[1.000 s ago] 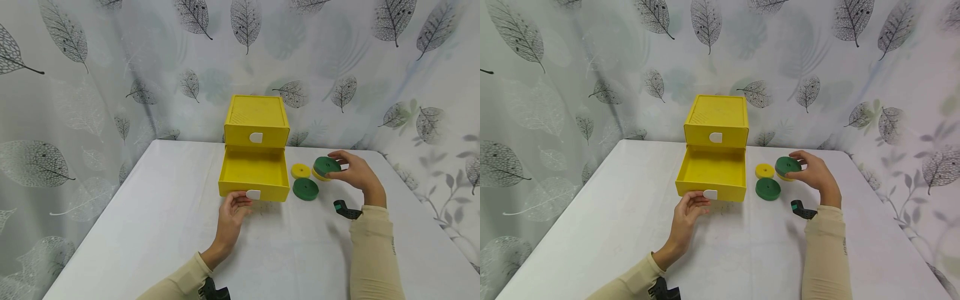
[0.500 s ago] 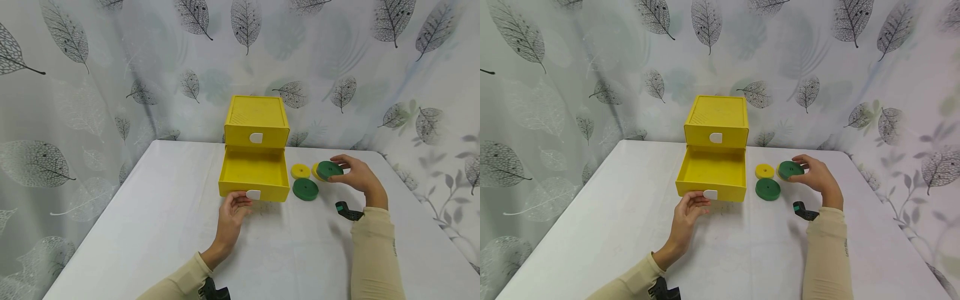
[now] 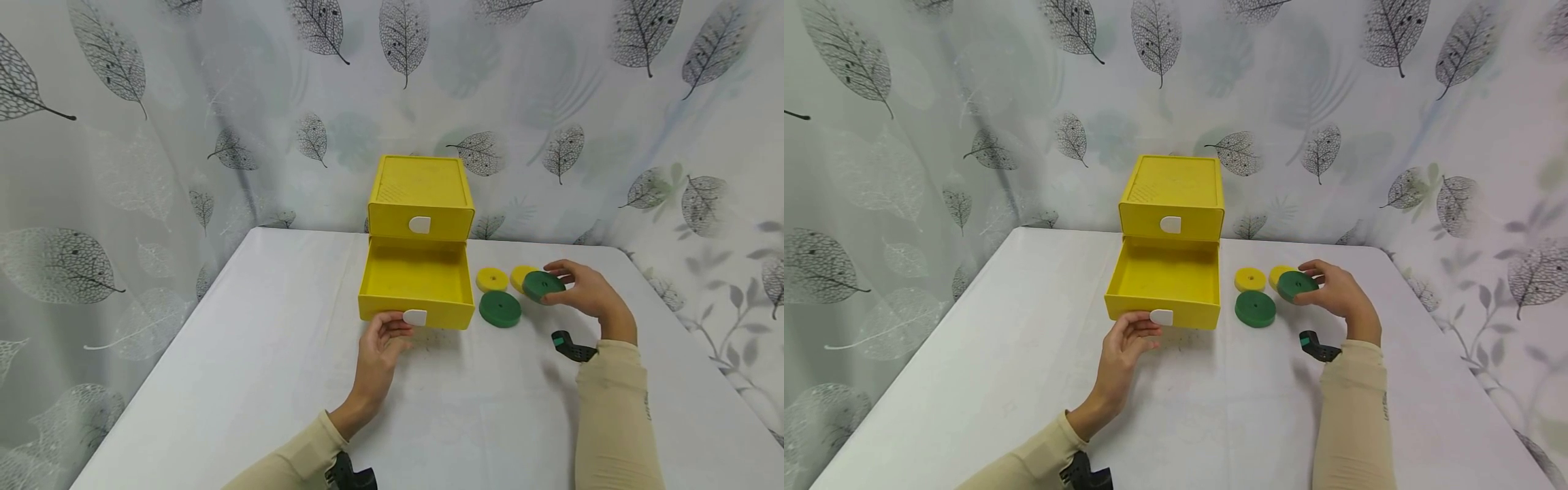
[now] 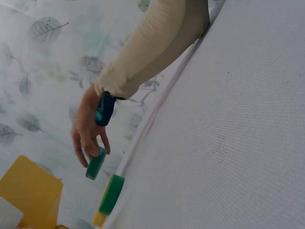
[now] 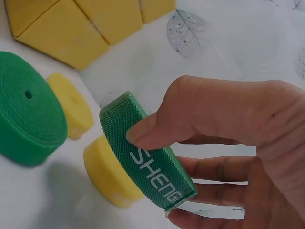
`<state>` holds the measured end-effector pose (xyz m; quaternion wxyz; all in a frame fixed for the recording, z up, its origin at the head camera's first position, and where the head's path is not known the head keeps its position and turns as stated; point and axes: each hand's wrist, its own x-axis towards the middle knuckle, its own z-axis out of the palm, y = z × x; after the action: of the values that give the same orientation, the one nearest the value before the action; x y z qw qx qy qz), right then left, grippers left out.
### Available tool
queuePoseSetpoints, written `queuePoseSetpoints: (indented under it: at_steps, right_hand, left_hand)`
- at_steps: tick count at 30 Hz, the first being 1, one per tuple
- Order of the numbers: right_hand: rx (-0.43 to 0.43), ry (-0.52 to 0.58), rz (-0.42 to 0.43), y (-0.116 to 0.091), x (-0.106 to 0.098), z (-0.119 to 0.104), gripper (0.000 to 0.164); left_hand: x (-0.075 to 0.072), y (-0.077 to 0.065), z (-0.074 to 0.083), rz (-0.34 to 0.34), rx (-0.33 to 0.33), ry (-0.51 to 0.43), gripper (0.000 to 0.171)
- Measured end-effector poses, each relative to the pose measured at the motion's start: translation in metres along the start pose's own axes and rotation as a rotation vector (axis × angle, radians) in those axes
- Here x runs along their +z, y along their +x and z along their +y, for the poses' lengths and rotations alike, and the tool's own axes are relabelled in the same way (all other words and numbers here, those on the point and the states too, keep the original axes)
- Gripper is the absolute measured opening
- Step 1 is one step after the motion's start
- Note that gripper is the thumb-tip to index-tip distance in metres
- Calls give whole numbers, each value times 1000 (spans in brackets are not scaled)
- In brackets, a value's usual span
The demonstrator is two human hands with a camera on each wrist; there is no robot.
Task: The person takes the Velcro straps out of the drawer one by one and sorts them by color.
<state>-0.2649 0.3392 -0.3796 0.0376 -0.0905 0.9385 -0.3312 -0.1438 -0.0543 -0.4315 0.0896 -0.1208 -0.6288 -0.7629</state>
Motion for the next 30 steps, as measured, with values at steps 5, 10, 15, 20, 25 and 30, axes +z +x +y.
queuePoseSetpoints:
  at_steps: [5, 10, 15, 20, 25, 30]
  right_hand:
    - [8, -7, -10, 1, 3, 4, 74]
    - [11, 8, -28, 3, 5, 9, 75]
    - [16, 11, -47, 3, 5, 15, 76]
    - [16, 6, -63, 3, 6, 17, 77]
    - [24, 11, -80, 2, 7, 17, 77]
    - [35, 15, -100, 1, 9, 16, 79]
  left_hand:
    - [1, 0, 1, 0, 1, 0, 36]
    - [1, 1, 1, 2, -5, 5, 35]
    - [1, 0, 0, 1, -8, 12, 35]
    - [0, 0, 0, -1, -7, 4, 35]
    - [0, 1, 0, -2, -11, -11, 36]
    - [0, 1, -1, -3, -13, -15, 36]
